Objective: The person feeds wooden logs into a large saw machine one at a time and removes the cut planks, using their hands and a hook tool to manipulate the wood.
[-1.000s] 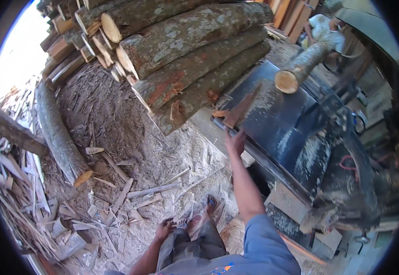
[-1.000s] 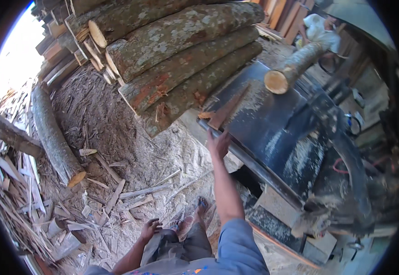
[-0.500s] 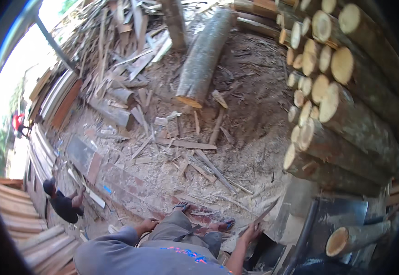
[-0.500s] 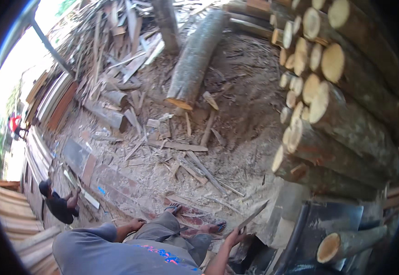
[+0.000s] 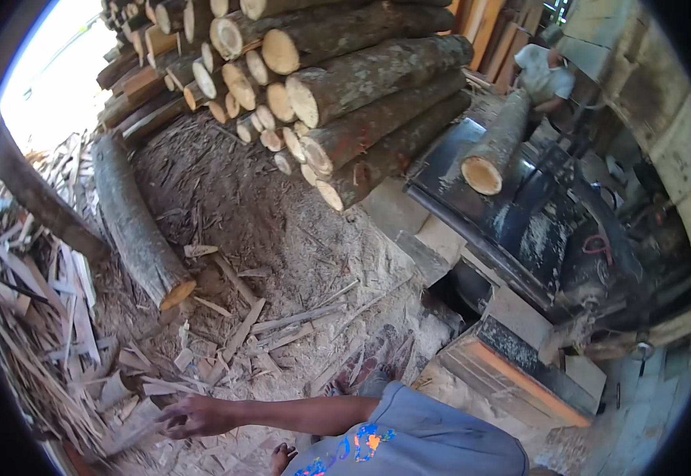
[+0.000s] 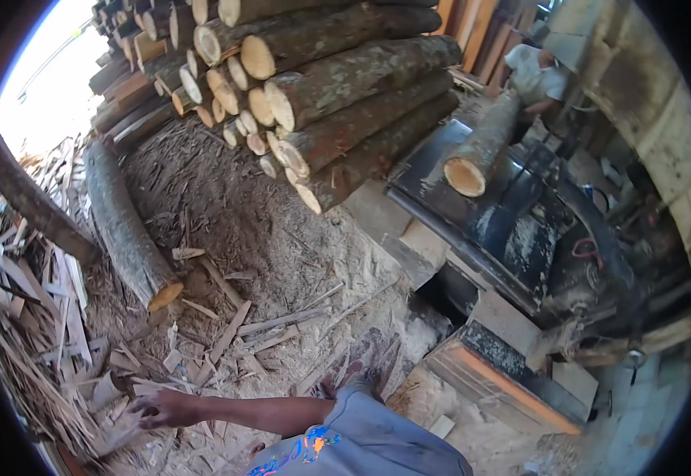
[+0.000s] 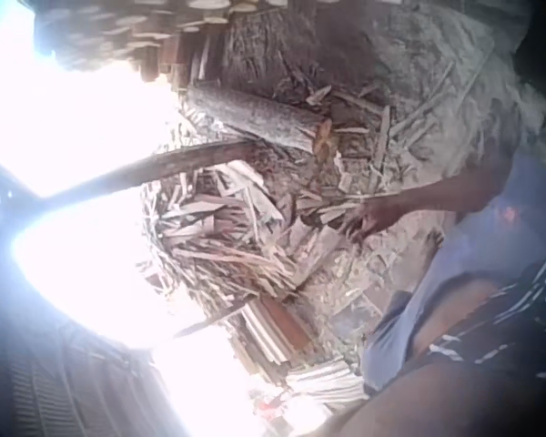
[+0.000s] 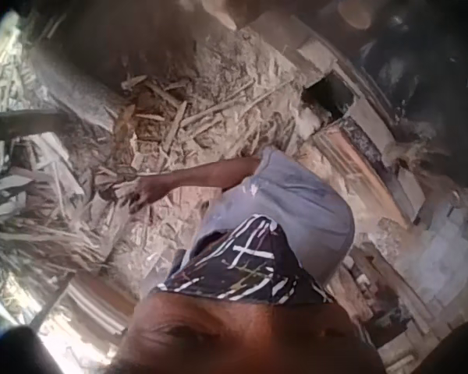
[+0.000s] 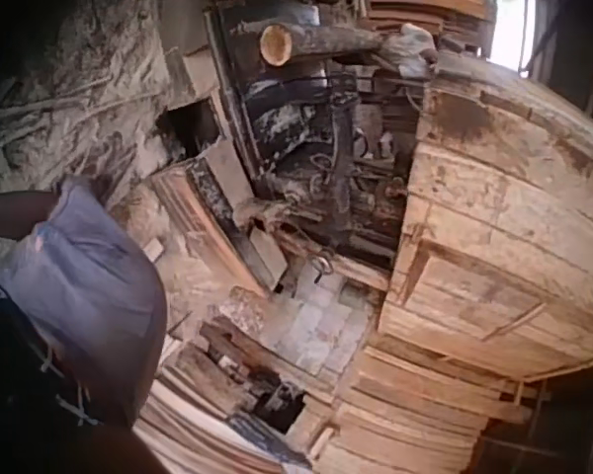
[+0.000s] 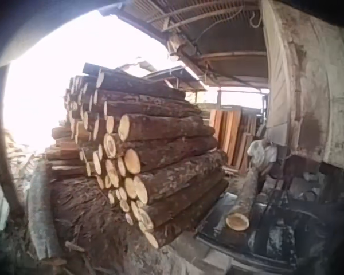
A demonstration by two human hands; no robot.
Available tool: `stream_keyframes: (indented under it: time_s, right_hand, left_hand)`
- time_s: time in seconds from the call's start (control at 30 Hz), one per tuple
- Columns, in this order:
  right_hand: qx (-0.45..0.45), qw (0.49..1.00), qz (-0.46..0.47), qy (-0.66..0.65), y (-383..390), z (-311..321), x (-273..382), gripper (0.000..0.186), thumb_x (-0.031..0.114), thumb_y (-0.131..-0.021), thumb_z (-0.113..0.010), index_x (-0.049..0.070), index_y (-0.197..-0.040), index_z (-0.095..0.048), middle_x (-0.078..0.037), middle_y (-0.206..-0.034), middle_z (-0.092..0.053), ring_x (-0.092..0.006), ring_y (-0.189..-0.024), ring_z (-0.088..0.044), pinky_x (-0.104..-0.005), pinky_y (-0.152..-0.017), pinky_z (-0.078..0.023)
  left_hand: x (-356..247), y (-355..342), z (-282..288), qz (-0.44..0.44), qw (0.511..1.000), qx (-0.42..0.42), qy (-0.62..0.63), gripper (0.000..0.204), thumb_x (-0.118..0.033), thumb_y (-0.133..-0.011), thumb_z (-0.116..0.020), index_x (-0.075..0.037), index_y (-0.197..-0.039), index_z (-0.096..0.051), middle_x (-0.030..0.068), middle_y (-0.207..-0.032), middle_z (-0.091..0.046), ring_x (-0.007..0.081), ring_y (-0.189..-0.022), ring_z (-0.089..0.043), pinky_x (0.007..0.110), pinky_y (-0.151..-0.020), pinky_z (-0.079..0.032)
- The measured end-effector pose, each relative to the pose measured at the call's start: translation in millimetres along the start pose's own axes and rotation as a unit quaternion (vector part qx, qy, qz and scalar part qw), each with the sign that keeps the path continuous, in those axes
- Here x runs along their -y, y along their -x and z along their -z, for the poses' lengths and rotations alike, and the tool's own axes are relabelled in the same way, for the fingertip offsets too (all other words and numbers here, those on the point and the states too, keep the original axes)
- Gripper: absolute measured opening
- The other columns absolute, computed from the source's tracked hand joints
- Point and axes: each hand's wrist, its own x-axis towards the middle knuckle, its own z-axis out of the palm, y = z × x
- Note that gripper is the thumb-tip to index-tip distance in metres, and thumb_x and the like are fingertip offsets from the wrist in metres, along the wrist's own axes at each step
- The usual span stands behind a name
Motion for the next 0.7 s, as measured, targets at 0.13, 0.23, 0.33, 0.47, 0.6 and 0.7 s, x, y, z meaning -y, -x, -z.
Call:
stream_keyframes:
  time_s: [0.13,0.23,0.33,0.47,0.6,0.7]
  right_hand:
    - [-0.205,0.944,-0.191,0.172,131,34,-168,0.053,0.044,-0.084,-0.058,0.010,-0.125,-0.053,-0.016,-0.103,-0.065,-0.0290,-0.095,-0.063,-0.0360,-0.083,-0.049]
    - [-0.231,0.765,-0.497,0.339,311,54,-237,0.048,0.046,-0.080,-0.057,0.009,-0.111,-0.060,-0.018,-0.105,-0.063,-0.0352,-0.098,-0.060,-0.0440,-0.083,-0.048]
    - [-0.614,0.552,-0.530,0.195,492,30,-260,0.042,0.041,-0.077,-0.063,0.011,-0.107,-0.064,-0.019,-0.105,-0.064,-0.0316,-0.098,-0.062,-0.0376,-0.087,-0.048]
    - [-0.911,0.213,-0.345,0.074,735,-87,-278,0.016,0.016,-0.084,-0.058,0.006,-0.096,-0.064,-0.012,-0.072,-0.065,-0.0212,-0.049,-0.061,-0.0348,-0.041,-0.049]
    - [-0.908,0.167,-0.385,0.019,733,-190,-245,0.019,0.014,-0.079,-0.061,0.003,-0.092,-0.067,-0.014,-0.072,-0.066,-0.0225,-0.055,-0.064,-0.0346,-0.047,-0.051]
    - [-0.836,0.238,-0.493,-0.041,686,-274,-262,0.021,0.018,-0.083,-0.055,0.004,-0.092,-0.067,-0.012,-0.072,-0.066,-0.0202,-0.057,-0.064,-0.0362,-0.051,-0.052]
  left_hand:
    - [-11,-33,-2,-0.011,0.990,0.044,-0.134,0.043,-0.027,-0.091,-0.050,-0.005,-0.127,-0.040,0.0144,-0.102,-0.060,0.0337,-0.085,-0.061,0.042,-0.068,-0.051]
    - [-36,-55,-12,-0.013,0.990,0.072,-0.117,0.042,-0.026,-0.089,-0.052,-0.005,-0.124,-0.045,0.0126,-0.096,-0.062,0.0283,-0.080,-0.062,0.041,-0.065,-0.051]
    - [-79,-54,-41,-0.059,0.980,0.090,-0.168,0.041,-0.026,-0.089,-0.054,-0.006,-0.124,-0.048,0.0102,-0.094,-0.063,0.0237,-0.080,-0.063,0.040,-0.066,-0.050]
    - [-140,-61,-126,-0.112,0.930,0.211,-0.278,0.043,-0.029,-0.090,-0.055,-0.006,-0.125,-0.048,0.0103,-0.097,-0.065,0.0206,-0.077,-0.063,0.037,-0.062,-0.047]
    - [-156,-57,-163,-0.138,0.923,0.216,-0.286,0.041,-0.028,-0.091,-0.054,-0.005,-0.124,-0.049,0.0096,-0.095,-0.066,0.0184,-0.075,-0.062,0.033,-0.060,-0.046]
    - [-140,-57,-195,-0.107,0.903,0.275,-0.313,0.037,-0.026,-0.091,-0.055,-0.005,-0.121,-0.051,0.0092,-0.094,-0.066,0.0179,-0.074,-0.062,0.033,-0.060,-0.047]
